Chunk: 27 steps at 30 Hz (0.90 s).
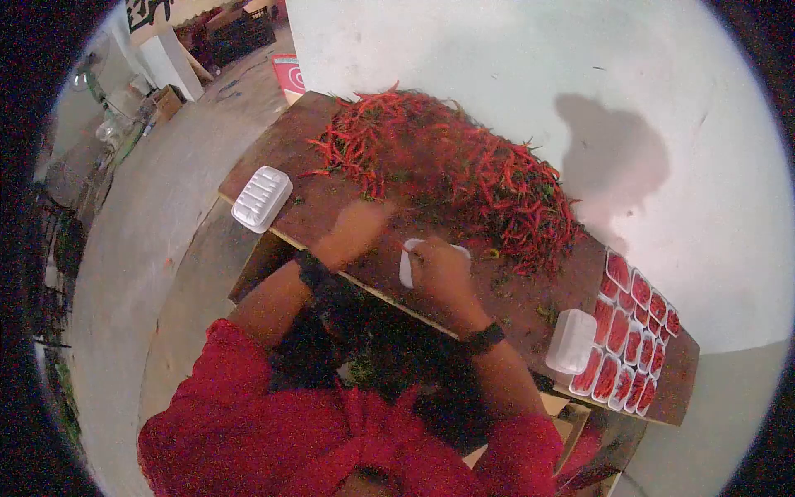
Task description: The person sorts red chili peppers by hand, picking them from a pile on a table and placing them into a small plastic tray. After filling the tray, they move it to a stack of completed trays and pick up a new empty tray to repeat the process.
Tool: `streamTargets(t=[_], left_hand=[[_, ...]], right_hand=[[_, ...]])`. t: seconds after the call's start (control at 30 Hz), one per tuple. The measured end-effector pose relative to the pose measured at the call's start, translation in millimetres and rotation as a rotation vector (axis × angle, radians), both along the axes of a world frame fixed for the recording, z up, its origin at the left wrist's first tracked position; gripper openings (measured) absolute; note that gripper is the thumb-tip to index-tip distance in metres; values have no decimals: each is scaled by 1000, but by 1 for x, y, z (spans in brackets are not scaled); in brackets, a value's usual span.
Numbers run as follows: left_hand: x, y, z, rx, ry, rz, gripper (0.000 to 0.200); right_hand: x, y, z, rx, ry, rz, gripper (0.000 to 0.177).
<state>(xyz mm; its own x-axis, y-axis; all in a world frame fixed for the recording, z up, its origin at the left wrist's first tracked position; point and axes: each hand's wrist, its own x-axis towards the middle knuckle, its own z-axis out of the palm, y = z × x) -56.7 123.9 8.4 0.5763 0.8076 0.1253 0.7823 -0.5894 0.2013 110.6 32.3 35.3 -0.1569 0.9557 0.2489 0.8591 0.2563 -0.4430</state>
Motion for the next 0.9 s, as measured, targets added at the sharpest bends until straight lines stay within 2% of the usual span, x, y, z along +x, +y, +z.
streamTargets(t=[0.03,0.07,0.1,0.13,0.17,0.23,0.27,0.3,0.33,0.4,0.43,0.47,0.53,0.63,0.73,0.8,0.87,0.9], left_hand=[[-7,6,1,-18,-42,61,15],[-11,11,3,-15,-41,56,15],[-14,15,3,-85,-25,100,16],[-15,16,5,-159,-8,144,17],[-14,17,1,-162,-5,137,17],[-12,15,-1,188,-370,-252,21],[-6,10,1,184,-366,-255,21],[4,2,1,-18,-549,-211,22],[12,-5,6,-224,-729,-161,22],[21,-11,6,-320,-798,-177,24],[24,-13,7,-412,-867,-193,26],[25,-13,9,-417,-867,-194,26],[28,-13,14,-610,-803,-197,19],[33,-12,9,-611,-825,-155,17],[34,-10,14,-516,-737,-81,17],[36,-8,11,-550,-741,-74,18],[39,-10,14,-580,-746,-66,19],[41,-12,16,-705,-841,-56,21]], right_hand=[[4,1,-3,2,-1,1,14],[12,4,-9,43,126,-13,14],[19,4,-15,82,255,-30,14],[26,4,-17,81,256,-39,14],[33,6,-19,-13,347,-64,15],[44,11,-26,-105,444,-93,17],[49,13,-30,-224,514,-87,18],[52,14,-35,-343,582,-78,20],[50,14,-33,-345,584,-81,20],[46,12,-27,-601,850,-65,19],[44,11,-22,-603,850,-70,19],[43,10,-16,-673,841,-23,19],[41,9,-12,-746,835,19,19],[40,6,-14,-697,868,43,21],[44,7,-19,-598,815,-98,21],[50,8,-27,-457,652,-114,24],[51,8,-28,-516,672,-108,23],[51,8,-29,-573,690,-100,22]])
